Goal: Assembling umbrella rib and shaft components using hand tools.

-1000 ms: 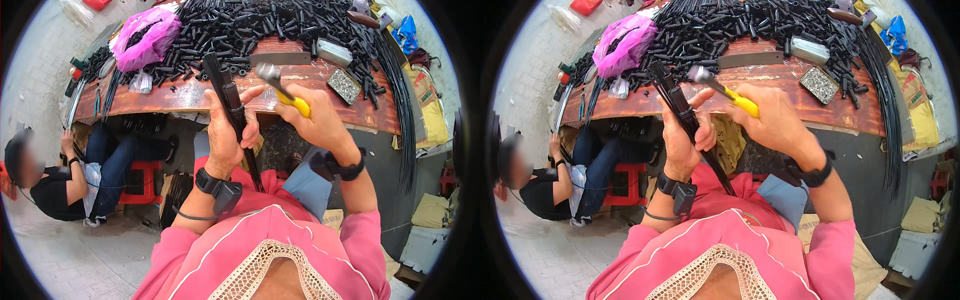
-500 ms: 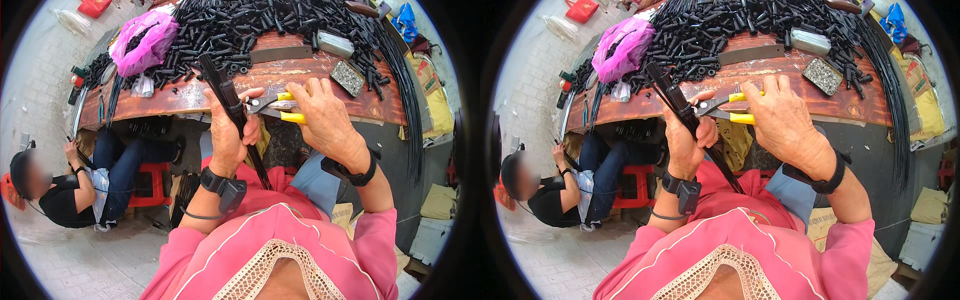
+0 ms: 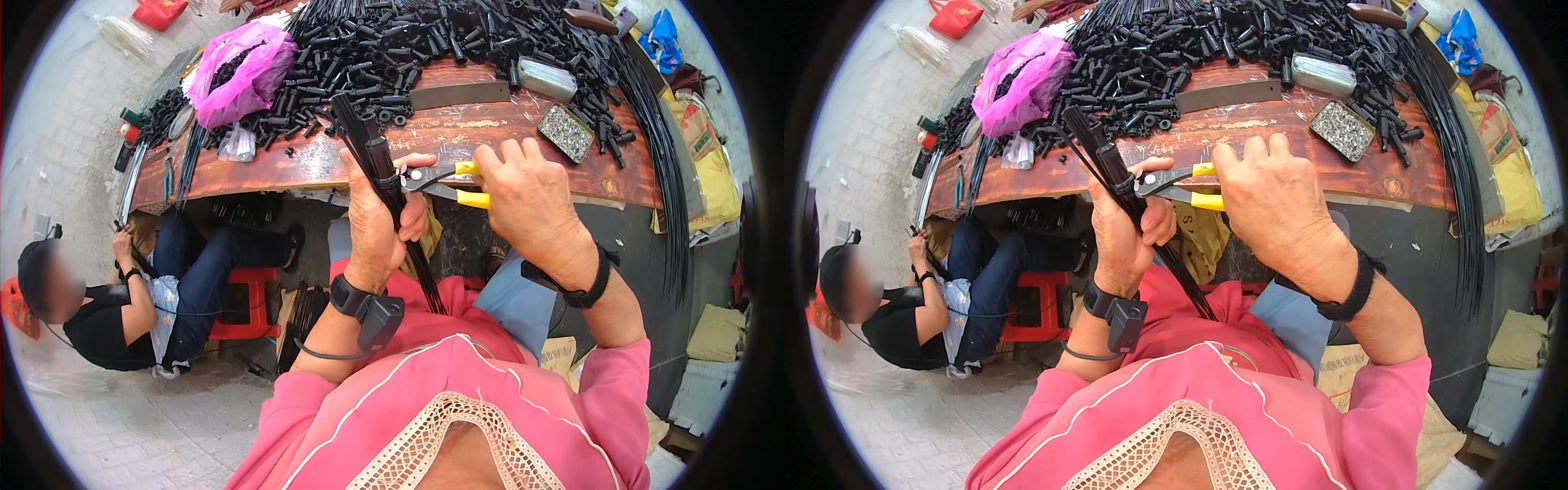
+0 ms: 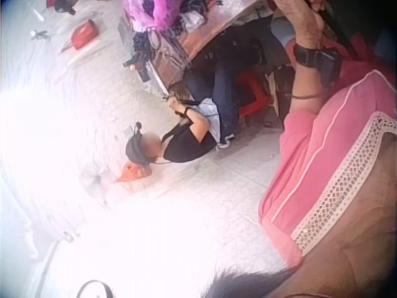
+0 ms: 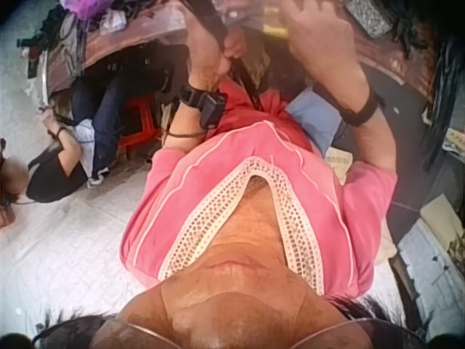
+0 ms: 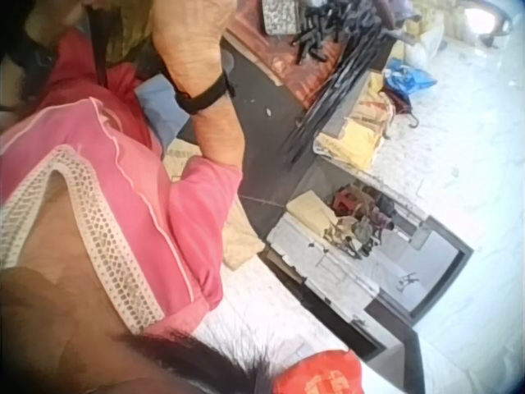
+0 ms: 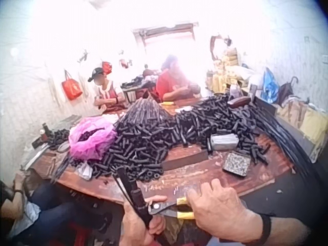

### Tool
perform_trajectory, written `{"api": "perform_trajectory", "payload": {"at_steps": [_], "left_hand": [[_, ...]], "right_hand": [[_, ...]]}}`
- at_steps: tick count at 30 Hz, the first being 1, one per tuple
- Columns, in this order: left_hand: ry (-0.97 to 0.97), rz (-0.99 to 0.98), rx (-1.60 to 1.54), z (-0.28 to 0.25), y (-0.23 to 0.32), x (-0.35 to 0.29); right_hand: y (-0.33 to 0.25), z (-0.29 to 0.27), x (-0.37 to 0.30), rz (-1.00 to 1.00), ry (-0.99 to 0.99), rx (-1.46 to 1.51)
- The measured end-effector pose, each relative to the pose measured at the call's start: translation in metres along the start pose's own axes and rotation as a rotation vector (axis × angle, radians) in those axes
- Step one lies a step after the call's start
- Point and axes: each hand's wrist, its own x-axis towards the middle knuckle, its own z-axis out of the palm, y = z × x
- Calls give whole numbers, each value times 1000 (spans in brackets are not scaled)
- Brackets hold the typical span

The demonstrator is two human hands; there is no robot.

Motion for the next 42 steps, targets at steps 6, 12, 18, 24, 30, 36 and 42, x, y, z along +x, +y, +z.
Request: {"api": "perform_trajectory", "payload": {"at_steps": [6,12,18,24,30,36,42], "left_hand": [[11,8,-10,1,1,-3],[-37,4,-11,0,3,-4],[-68,21,2,5,2,-3],[-37,37,-7,2,-2,1],[-33,50,-56,-14,3,8],[-115,152,-139,-21,-1,13],[81,200,92,-31,21,12]], "right_hand": [[-7,5,-7,-6,163,91],[3,-9,-15,51,-83,162],[9,-35,1,-77,-33,-53],[-10,-34,7,-78,26,-213],[-5,17,14,74,2,23],[69,57,52,406,-184,130],[32,83,19,125,337,65]]}}
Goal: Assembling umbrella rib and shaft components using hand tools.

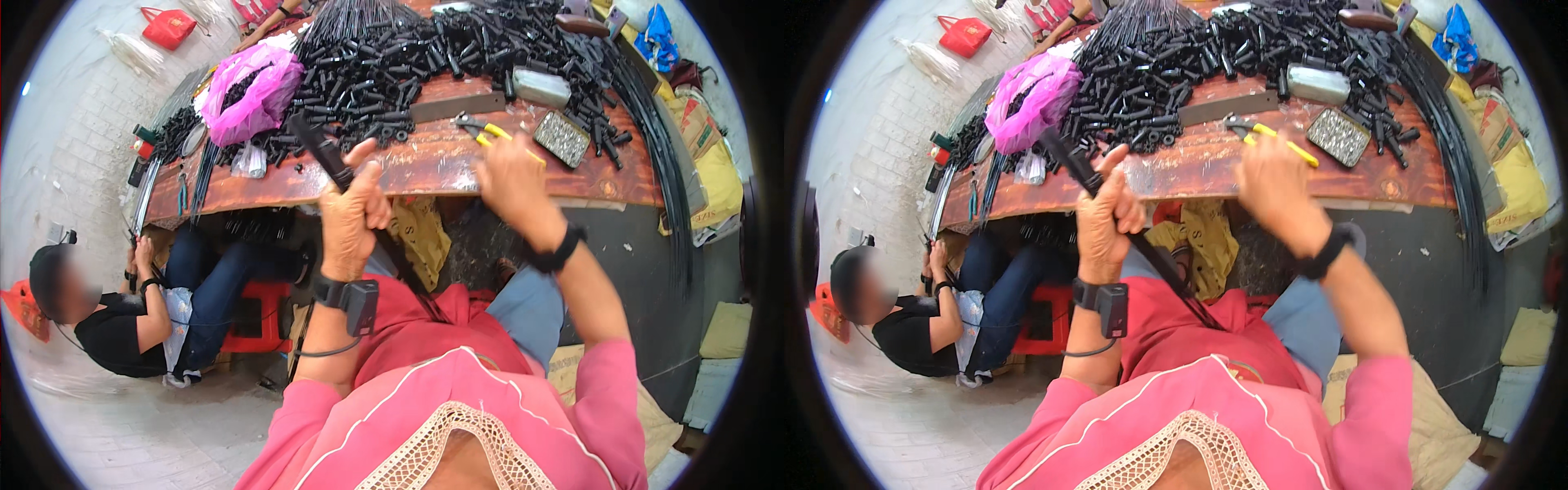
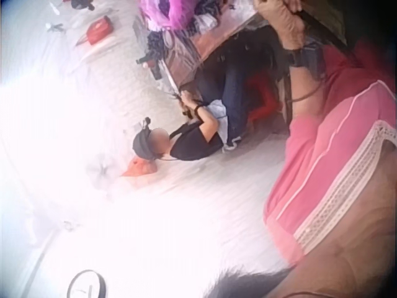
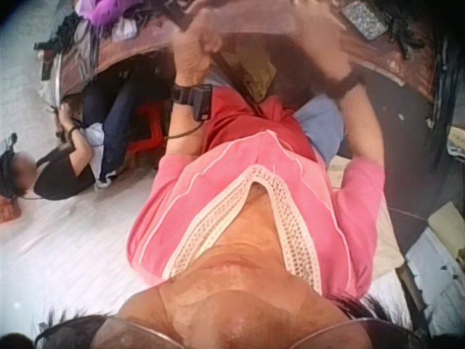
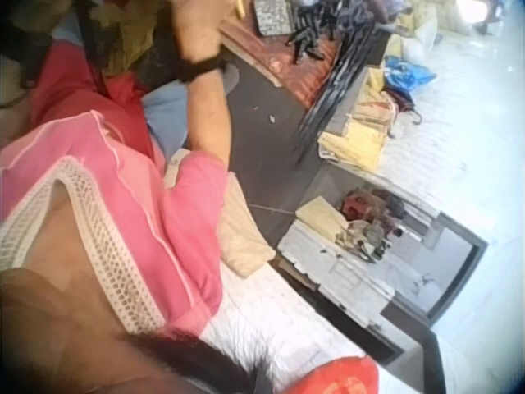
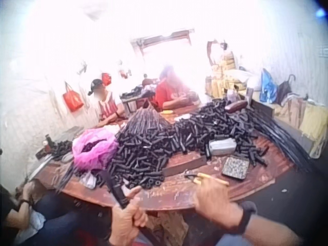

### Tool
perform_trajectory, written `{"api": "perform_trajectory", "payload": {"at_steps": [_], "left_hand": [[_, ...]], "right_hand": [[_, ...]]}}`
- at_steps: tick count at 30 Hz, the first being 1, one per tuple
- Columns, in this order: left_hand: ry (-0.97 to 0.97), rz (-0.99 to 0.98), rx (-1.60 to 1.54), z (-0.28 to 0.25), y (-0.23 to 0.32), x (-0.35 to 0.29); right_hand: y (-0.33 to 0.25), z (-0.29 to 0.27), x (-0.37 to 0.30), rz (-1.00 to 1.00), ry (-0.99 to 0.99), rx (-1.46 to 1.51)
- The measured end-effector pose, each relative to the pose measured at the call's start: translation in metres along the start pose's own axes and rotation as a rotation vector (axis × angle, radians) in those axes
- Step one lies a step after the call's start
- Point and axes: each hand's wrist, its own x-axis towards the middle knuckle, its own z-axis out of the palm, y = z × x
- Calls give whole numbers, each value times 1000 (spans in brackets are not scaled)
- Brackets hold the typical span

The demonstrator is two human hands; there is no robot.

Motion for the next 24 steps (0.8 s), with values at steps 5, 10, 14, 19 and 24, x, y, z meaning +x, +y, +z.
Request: {"api": "perform_trajectory", "payload": {"at_steps": [5,10,14,19,24], "left_hand": [[75,297,0,-11,63,6],[-213,341,-202,-51,137,-9],[-362,262,-133,-89,168,-16],[-230,388,-9,-93,206,-32],[-189,607,-509,-92,161,-37]], "right_hand": [[-34,9,-115,-35,-911,1016],[-43,63,-201,-143,-1429,1055],[-44,66,-198,90,-1440,728],[-39,86,-213,190,-1319,429],[-75,16,-135,41,-1101,591]]}}
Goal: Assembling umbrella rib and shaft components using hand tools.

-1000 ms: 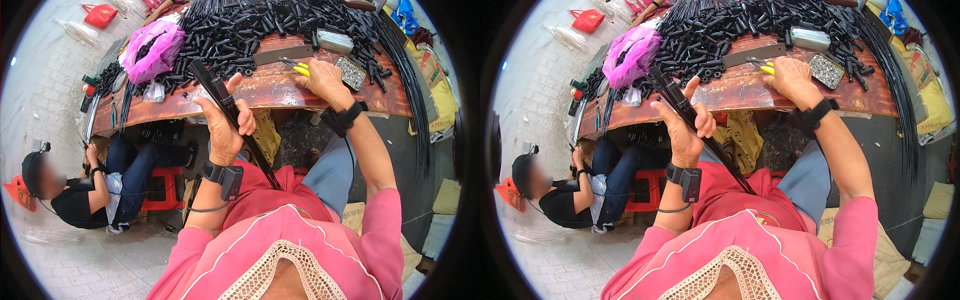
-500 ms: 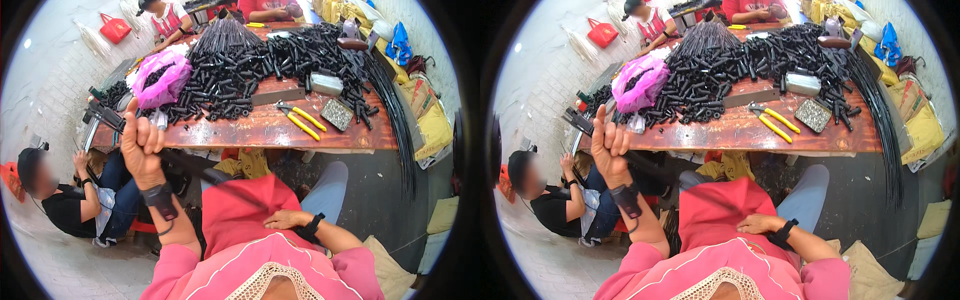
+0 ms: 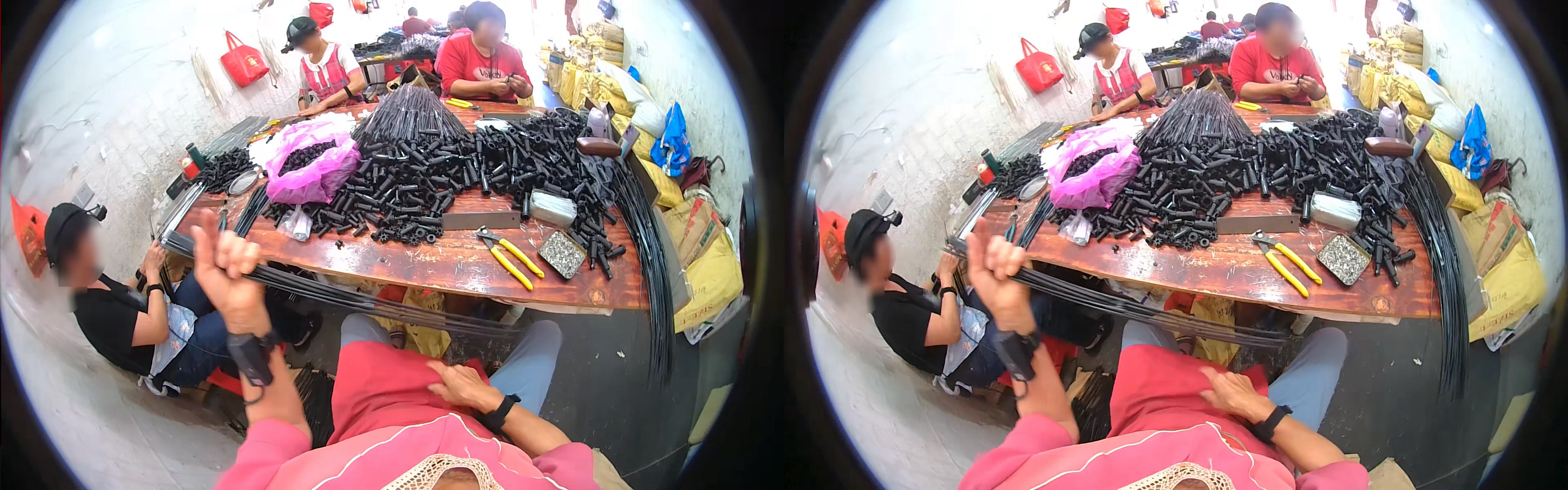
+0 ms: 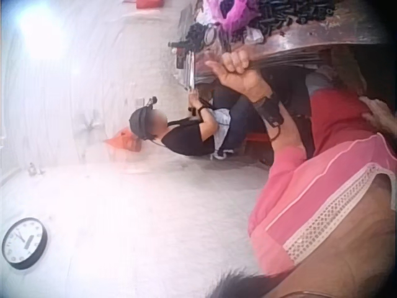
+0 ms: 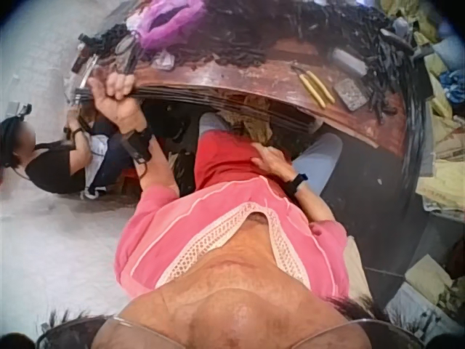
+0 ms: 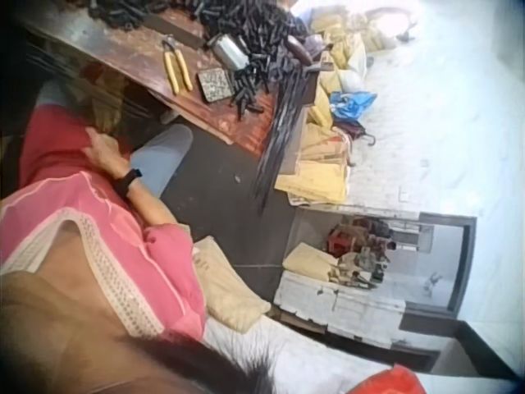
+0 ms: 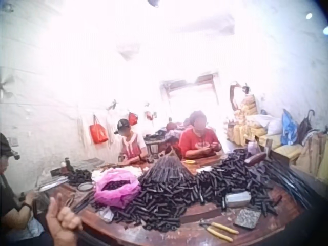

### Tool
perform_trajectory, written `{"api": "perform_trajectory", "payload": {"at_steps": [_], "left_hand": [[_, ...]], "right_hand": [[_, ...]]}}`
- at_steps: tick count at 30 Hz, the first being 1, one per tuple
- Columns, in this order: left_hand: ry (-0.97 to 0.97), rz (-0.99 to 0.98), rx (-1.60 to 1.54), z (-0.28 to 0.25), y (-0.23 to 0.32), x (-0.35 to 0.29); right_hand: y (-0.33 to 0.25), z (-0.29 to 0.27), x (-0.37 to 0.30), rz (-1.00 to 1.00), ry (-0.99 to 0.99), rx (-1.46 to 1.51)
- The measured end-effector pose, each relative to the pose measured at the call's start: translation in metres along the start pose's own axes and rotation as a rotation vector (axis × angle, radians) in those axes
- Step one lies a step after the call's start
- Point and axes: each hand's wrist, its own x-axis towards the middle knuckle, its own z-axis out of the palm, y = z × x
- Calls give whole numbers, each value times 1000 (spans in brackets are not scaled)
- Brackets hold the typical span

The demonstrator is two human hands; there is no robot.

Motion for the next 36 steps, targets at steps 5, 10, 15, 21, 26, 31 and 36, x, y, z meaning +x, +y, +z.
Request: {"api": "perform_trajectory", "payload": {"at_steps": [5,10,15,21,26,31,36], "left_hand": [[557,-306,-271,-10,-111,-53],[586,-627,-133,8,-179,-116],[-451,-1301,642,-36,-174,-193],[-200,-775,919,35,-167,-113],[-243,-491,662,95,-196,-58],[-50,-428,644,94,-194,-63],[-54,-441,610,82,-192,-61]], "right_hand": [[-66,-57,-23,-372,251,905],[-69,-92,-49,-623,723,921],[-68,-139,-78,-67,573,832],[-49,-137,-49,-51,149,645],[-57,-122,-23,129,3,548],[-57,-130,-15,-18,23,420],[-73,-198,-20,-337,749,714]]}}
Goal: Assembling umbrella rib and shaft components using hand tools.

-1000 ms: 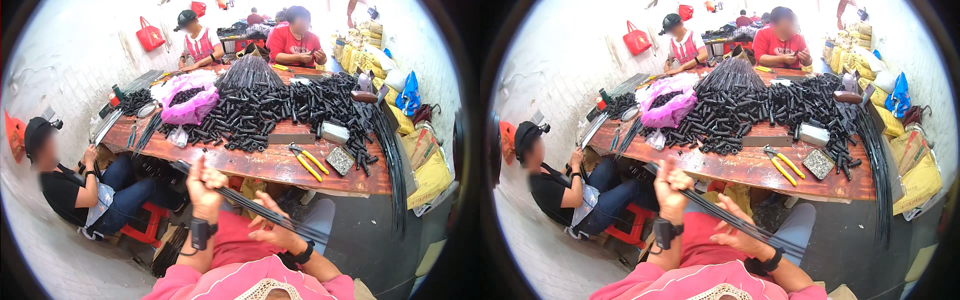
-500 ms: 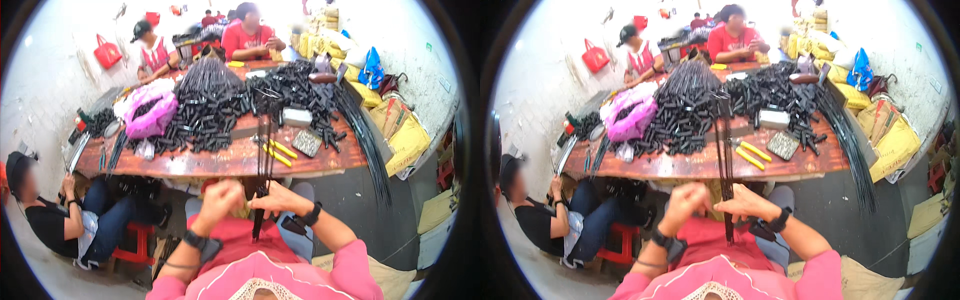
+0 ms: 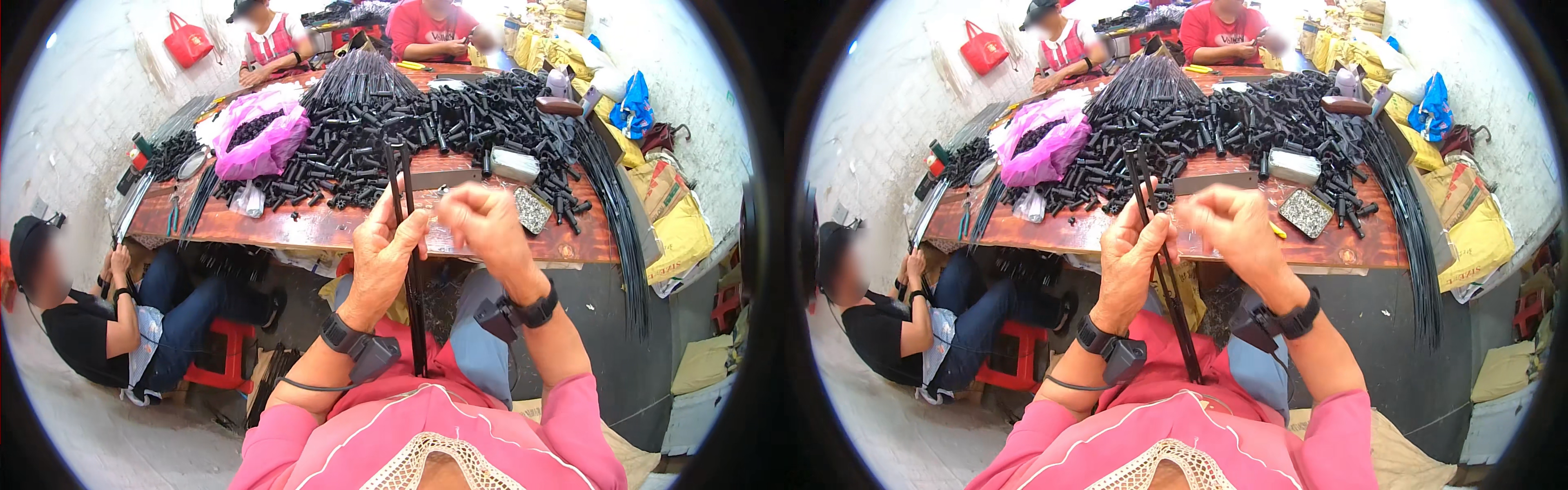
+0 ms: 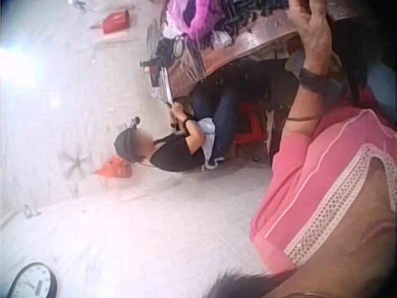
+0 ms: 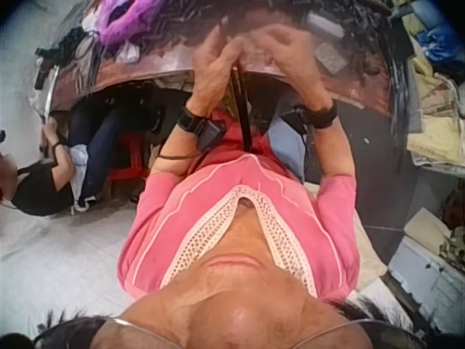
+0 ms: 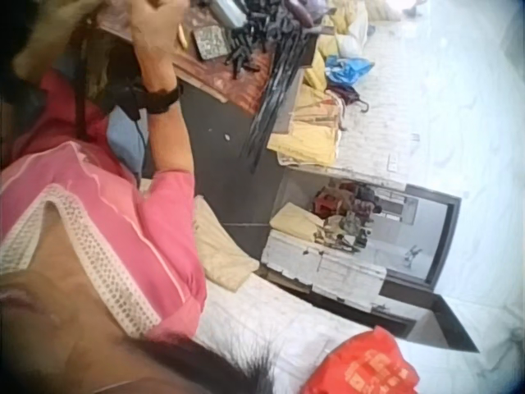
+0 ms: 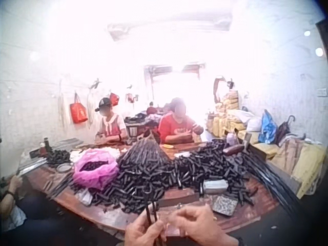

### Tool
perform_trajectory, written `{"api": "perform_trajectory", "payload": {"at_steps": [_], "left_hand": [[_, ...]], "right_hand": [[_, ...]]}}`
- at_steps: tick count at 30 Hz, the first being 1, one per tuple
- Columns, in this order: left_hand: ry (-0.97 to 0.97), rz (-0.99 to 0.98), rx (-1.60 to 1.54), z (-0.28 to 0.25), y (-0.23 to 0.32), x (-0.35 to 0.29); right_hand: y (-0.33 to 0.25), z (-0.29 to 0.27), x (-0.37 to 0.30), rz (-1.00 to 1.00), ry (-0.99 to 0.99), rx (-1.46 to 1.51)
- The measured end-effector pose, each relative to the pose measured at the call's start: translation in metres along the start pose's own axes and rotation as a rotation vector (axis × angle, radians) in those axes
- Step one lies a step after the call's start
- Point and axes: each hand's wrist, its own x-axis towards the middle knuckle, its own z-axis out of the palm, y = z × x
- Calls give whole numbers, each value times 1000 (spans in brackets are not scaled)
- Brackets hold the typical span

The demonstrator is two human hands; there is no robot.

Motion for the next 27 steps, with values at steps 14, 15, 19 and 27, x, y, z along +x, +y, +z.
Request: {"api": "perform_trajectory", "payload": {"at_steps": [14,15,19,27], "left_hand": [[-177,-195,-225,-26,9,39],[-98,-251,-263,-25,13,46],[-84,-231,-163,-26,24,68],[60,6,35,-16,20,70]], "right_hand": [[-29,3,45,84,-85,278],[-26,5,46,101,-93,259],[-21,6,47,100,-132,341],[-1,32,38,-96,204,223]]}}
